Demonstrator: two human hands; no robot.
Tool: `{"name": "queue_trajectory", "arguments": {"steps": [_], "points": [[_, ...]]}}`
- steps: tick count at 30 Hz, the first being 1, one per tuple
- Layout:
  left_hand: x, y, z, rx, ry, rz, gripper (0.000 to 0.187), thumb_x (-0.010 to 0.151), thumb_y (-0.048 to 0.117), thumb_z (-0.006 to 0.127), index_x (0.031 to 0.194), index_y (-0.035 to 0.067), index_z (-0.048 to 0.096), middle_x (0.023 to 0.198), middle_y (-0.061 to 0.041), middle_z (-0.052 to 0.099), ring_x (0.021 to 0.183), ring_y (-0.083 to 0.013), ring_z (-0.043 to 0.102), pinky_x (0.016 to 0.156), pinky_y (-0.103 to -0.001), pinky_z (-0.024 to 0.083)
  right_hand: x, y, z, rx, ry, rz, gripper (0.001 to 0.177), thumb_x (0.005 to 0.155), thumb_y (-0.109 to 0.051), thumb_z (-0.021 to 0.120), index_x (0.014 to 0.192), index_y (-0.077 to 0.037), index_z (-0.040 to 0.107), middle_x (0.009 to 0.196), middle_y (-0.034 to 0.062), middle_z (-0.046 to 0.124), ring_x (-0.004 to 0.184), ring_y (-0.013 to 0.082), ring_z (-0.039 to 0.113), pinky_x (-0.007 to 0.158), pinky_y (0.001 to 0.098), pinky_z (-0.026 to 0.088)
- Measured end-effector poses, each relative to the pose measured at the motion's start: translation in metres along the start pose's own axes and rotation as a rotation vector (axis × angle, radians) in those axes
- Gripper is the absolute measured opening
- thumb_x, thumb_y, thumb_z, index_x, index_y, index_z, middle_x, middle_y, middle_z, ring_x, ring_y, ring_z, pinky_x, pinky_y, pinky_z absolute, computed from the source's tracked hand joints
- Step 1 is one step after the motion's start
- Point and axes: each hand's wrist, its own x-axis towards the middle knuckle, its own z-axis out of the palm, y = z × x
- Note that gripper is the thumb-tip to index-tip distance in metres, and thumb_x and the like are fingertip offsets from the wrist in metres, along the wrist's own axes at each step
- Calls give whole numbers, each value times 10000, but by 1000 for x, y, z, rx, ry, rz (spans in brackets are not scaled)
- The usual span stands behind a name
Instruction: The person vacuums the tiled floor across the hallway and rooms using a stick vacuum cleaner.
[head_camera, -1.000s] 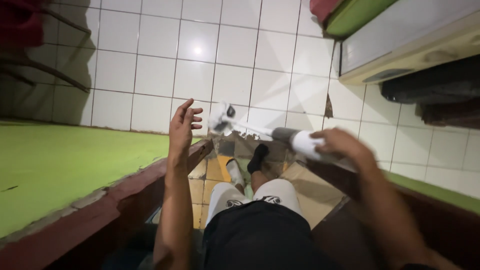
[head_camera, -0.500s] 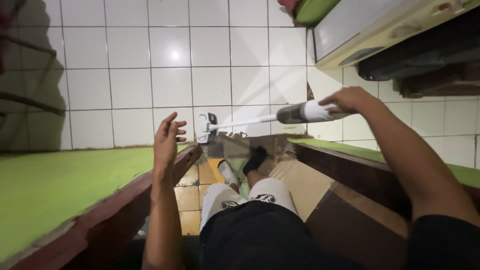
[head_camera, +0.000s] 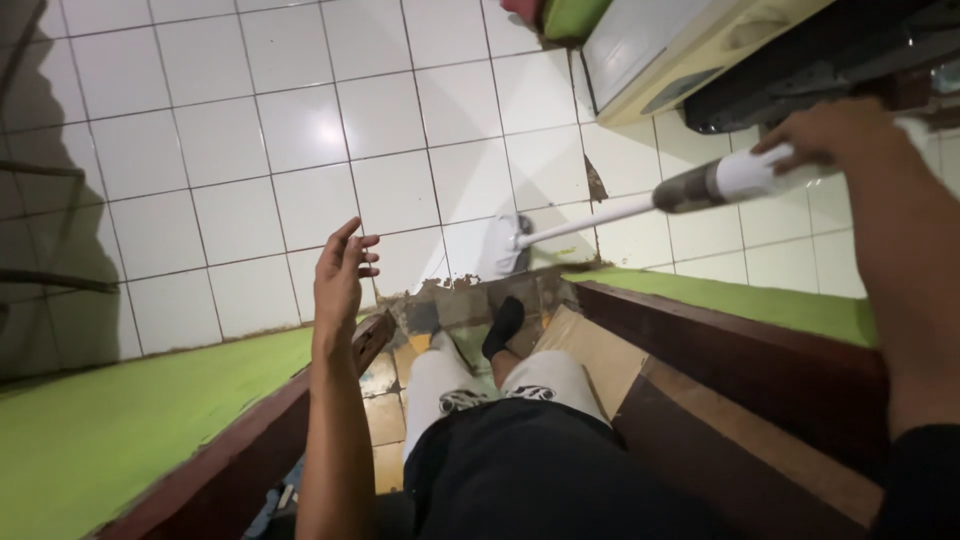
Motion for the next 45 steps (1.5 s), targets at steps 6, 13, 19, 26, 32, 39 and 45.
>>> {"name": "queue_trajectory", "arguments": {"steps": [6, 13, 19, 26, 32, 39, 45], "points": [[31, 8, 22, 127, -109, -35, 452, 1065, 259, 467, 1476, 78, 518, 1183, -102, 714, 965, -154, 640, 815, -322, 582, -41, -20, -47, 152, 150, 46, 660, 693, -496, 910, 1323, -449, 719, 1259, 13, 760, 1128, 275, 723, 919, 467, 572], [60, 24, 86, 205, -465, -15, 467, 1040, 268, 481, 1472, 94, 526, 1211, -94, 711, 988, -176, 646, 835, -338, 566, -104, -140, -50, 890, -50, 229, 308, 898, -262, 701, 911, 28, 803, 872, 219, 784, 777, 313, 743, 749, 447, 586], [64, 39, 115, 220, -621, -9, 487, 1032, 286, 512, 1476, 86, 519, 1194, -105, 713, 1008, -176, 641, 863, -342, 561, -164, -244, 45, 1455, 60, 527, 416, 1007, -348, 614, 1037, 59, 695, 757, 252, 744, 602, 298, 730, 648, 421, 575], [41, 13, 141, 526, -1111, -21, 511, 994, 404, 589, 1428, 139, 540, 1310, -137, 629, 1015, -266, 668, 862, -437, 566, -142, -403, 119, 2500, 364, 611, 350, 975, -276, 618, 1229, -44, 684, 875, 86, 704, 677, 170, 640, 592, 329, 528], [32, -64, 146, 1148, -1085, 793, 456, 1026, 403, 586, 1427, 186, 575, 1296, -267, 591, 937, -372, 709, 992, -578, 506, -109, -497, 25, 2974, 33, 668, 796, 995, -686, 370, 1556, -128, 458, 1302, 14, 559, 1166, 180, 567, 1038, 411, 460], [64, -59, 76, 1202, -761, 160, 659, 983, 513, 603, 1551, 214, 450, 910, -247, 765, 804, -391, 722, 753, -521, 566, -74, -498, 34, 2406, 115, 127, 922, 979, -757, 187, 1552, -85, 452, 1050, 147, 785, 935, 198, 673, 957, 333, 476], [151, -29, -43, 1452, -827, 222, 761, 840, 453, 784, 1522, 388, 451, 1148, -107, 760, 1028, -290, 737, 930, -437, 577, -114, -385, 113, 2458, 325, 393, 856, 982, -707, 194, 1522, -84, 424, 1117, 100, 778, 980, 182, 691, 863, 351, 490]]}}
